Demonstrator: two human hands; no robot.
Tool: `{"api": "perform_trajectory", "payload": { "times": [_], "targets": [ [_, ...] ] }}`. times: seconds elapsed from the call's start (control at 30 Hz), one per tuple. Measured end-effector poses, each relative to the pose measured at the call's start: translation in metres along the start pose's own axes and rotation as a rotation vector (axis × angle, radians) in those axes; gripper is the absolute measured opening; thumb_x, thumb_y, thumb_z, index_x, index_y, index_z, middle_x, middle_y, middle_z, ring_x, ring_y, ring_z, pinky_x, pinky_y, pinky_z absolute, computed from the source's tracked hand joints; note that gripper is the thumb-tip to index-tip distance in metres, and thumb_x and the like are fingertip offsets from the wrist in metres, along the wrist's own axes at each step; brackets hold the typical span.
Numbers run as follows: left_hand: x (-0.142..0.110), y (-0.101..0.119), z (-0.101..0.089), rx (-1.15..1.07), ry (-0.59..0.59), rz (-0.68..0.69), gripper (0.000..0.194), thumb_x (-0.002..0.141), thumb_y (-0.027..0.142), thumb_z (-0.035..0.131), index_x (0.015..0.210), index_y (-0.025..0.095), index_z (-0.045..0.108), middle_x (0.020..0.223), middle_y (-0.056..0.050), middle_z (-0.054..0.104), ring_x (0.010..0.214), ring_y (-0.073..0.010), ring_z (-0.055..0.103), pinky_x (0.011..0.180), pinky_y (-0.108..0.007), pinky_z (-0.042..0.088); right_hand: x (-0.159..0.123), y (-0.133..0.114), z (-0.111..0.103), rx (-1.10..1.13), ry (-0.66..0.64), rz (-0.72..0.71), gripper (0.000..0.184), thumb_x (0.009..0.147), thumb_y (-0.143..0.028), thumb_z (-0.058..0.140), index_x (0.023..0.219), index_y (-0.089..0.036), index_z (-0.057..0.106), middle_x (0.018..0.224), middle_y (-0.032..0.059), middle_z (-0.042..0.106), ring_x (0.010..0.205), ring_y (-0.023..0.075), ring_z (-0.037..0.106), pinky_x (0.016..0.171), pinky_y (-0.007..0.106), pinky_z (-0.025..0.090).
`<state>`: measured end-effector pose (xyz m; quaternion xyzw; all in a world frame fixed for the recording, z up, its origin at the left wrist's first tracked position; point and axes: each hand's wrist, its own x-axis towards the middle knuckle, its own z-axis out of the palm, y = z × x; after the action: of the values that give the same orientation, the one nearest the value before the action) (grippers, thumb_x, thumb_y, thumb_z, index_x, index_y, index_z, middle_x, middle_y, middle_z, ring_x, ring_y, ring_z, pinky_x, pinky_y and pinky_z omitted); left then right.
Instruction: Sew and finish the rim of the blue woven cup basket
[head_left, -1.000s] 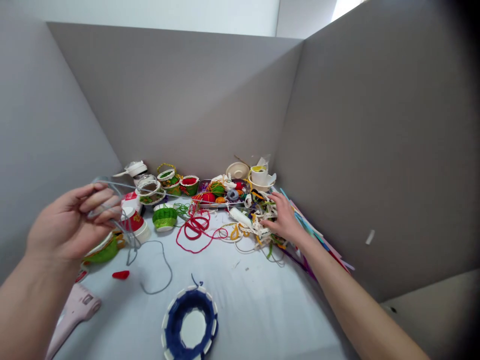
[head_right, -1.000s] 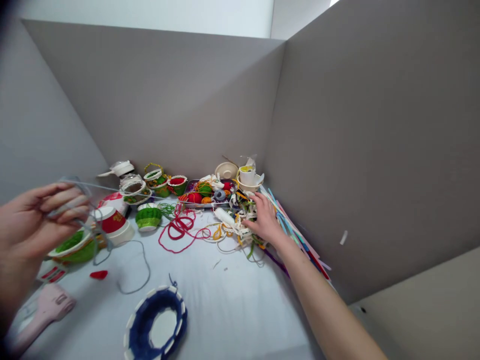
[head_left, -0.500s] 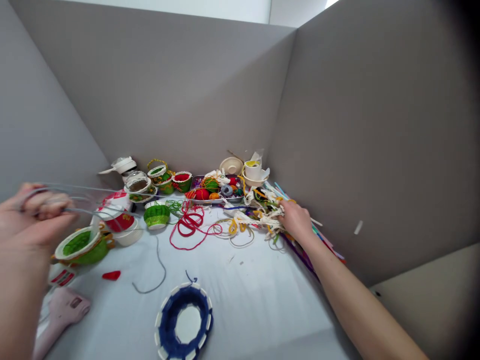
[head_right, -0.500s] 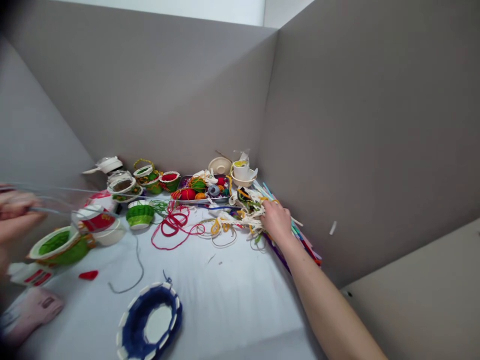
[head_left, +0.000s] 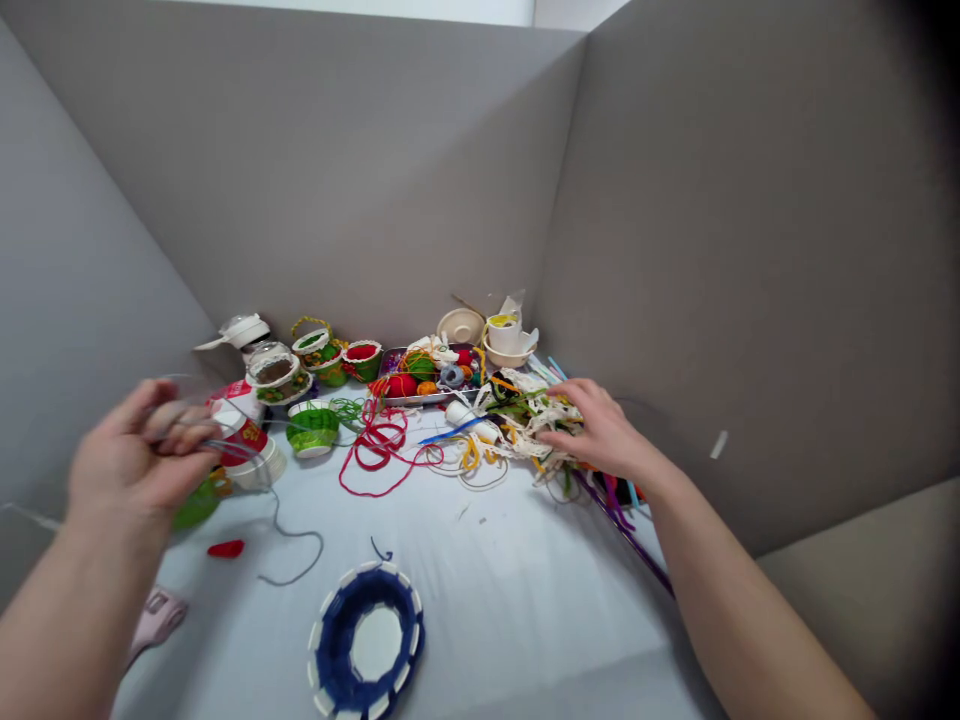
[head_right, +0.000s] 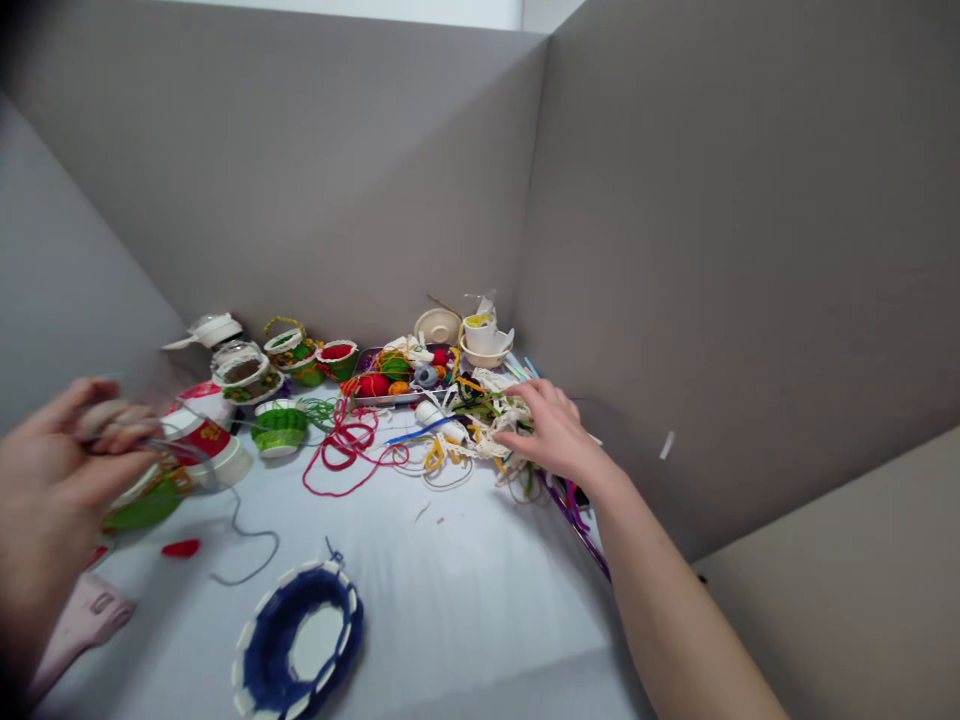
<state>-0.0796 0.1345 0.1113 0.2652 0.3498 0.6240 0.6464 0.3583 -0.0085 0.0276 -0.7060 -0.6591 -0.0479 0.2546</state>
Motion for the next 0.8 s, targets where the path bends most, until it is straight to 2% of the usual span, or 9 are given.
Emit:
{"api": "perform_trajectory", "payload": {
  "times": [0.07, 0.1, 0.23, 0.3, 0.37, 0.4, 0.5, 0.6, 0.8],
  "targets": [
    [-0.003, -0.026, 0.014, 0.012, -0.236, -0.022, 0.017, 0.092, 0.014, 0.038, 0.086, 0.016, 0.054, 0.037, 0.009, 0.030, 0.037, -0.0042, 0.022, 0.037, -0.013, 0.026, 0.009, -0.013, -0.002, -0.027, 0.136, 0.002, 0.036, 0.081, -0.044, 0.059, 0.112, -0.025, 0.059, 0.113, 0.0088, 0.053, 0.106, 0.0259, 0.048, 0.090, 0.039, 0.035],
    [-0.004, -0.040, 0.021, 0.014, -0.291, -0.080, 0.015, 0.089, 0.011, 0.041, 0.092, 0.014, 0.056, 0.038, 0.009, 0.029, 0.037, -0.0043, 0.022, 0.035, -0.013, 0.025, 0.015, -0.019, 0.001, -0.038, 0.160, -0.030, 0.029, 0.084, -0.041, 0.057, 0.107, -0.024, 0.062, 0.109, 0.0085, 0.055, 0.103, 0.0249, 0.049, 0.088, 0.037, 0.034],
    [0.004, -0.110, 0.052, 0.135, -0.435, -0.452, 0.022, 0.081, 0.012, 0.056, 0.102, 0.012, 0.060, 0.042, 0.010, 0.030, 0.035, -0.0033, 0.022, 0.033, -0.012, 0.021, 0.046, -0.032, 0.034, -0.092, -0.023, -0.225, 0.019, 0.090, -0.027, 0.050, 0.092, -0.023, 0.069, 0.093, 0.0068, 0.059, 0.092, 0.0214, 0.047, 0.079, 0.032, 0.034],
    [0.010, -0.147, 0.071, 0.291, -0.506, -0.545, 0.025, 0.076, 0.015, 0.064, 0.100, 0.012, 0.063, 0.052, 0.006, 0.047, 0.037, -0.0007, 0.023, 0.034, -0.012, 0.019, 0.057, -0.034, 0.052, -0.161, -0.065, -0.218, 0.019, 0.089, -0.024, 0.051, 0.092, -0.024, 0.070, 0.092, 0.0075, 0.058, 0.094, 0.0227, 0.045, 0.077, 0.033, 0.032],
    [0.016, -0.180, 0.090, 0.519, -0.556, -0.510, 0.027, 0.072, 0.019, 0.068, 0.098, 0.012, 0.065, 0.072, -0.002, 0.062, 0.039, 0.0001, 0.026, 0.036, -0.014, 0.021, 0.063, -0.034, 0.065, -0.234, -0.054, -0.179, 0.017, 0.087, -0.022, 0.053, 0.090, -0.023, 0.070, 0.095, 0.0088, 0.057, 0.097, 0.0248, 0.042, 0.078, 0.035, 0.030],
    [0.019, -0.194, 0.099, 0.645, -0.577, -0.433, 0.027, 0.071, 0.022, 0.069, 0.096, 0.013, 0.066, 0.078, -0.004, 0.065, 0.040, -0.0005, 0.027, 0.037, -0.016, 0.020, 0.064, -0.033, 0.069, -0.259, -0.047, -0.166, 0.015, 0.087, -0.022, 0.054, 0.088, -0.023, 0.069, 0.097, 0.0093, 0.056, 0.098, 0.0254, 0.042, 0.079, 0.036, 0.029],
    [0.025, -0.225, 0.120, 0.863, -0.577, -0.276, 0.021, 0.068, 0.025, 0.070, 0.085, 0.012, 0.070, 0.067, -0.002, 0.063, 0.042, -0.0038, 0.031, 0.039, -0.019, 0.021, 0.064, -0.028, 0.074, -0.261, -0.047, -0.151, 0.015, 0.087, -0.021, 0.053, 0.081, -0.021, 0.066, 0.098, 0.0090, 0.056, 0.098, 0.0250, 0.042, 0.081, 0.037, 0.028],
    [0.028, -0.243, 0.129, 0.929, -0.565, -0.210, 0.010, 0.065, 0.019, 0.071, 0.071, 0.012, 0.069, 0.055, 0.001, 0.057, 0.047, -0.0069, 0.037, 0.044, -0.020, 0.026, 0.063, -0.022, 0.074, -0.198, -0.045, -0.148, 0.016, 0.089, -0.021, 0.049, 0.082, -0.021, 0.063, 0.094, 0.0080, 0.059, 0.095, 0.0240, 0.044, 0.078, 0.036, 0.027],
    [0.033, -0.261, 0.129, 0.990, -0.583, -0.117, 0.009, 0.063, 0.012, 0.069, 0.072, 0.012, 0.068, 0.067, -0.002, 0.063, 0.064, -0.0112, 0.050, 0.062, -0.022, 0.038, 0.061, -0.016, 0.067, -0.058, -0.041, -0.156, 0.015, 0.090, -0.019, 0.047, 0.081, -0.021, 0.060, 0.088, 0.0045, 0.064, 0.089, 0.0214, 0.048, 0.074, 0.033, 0.026]
  ]
}}
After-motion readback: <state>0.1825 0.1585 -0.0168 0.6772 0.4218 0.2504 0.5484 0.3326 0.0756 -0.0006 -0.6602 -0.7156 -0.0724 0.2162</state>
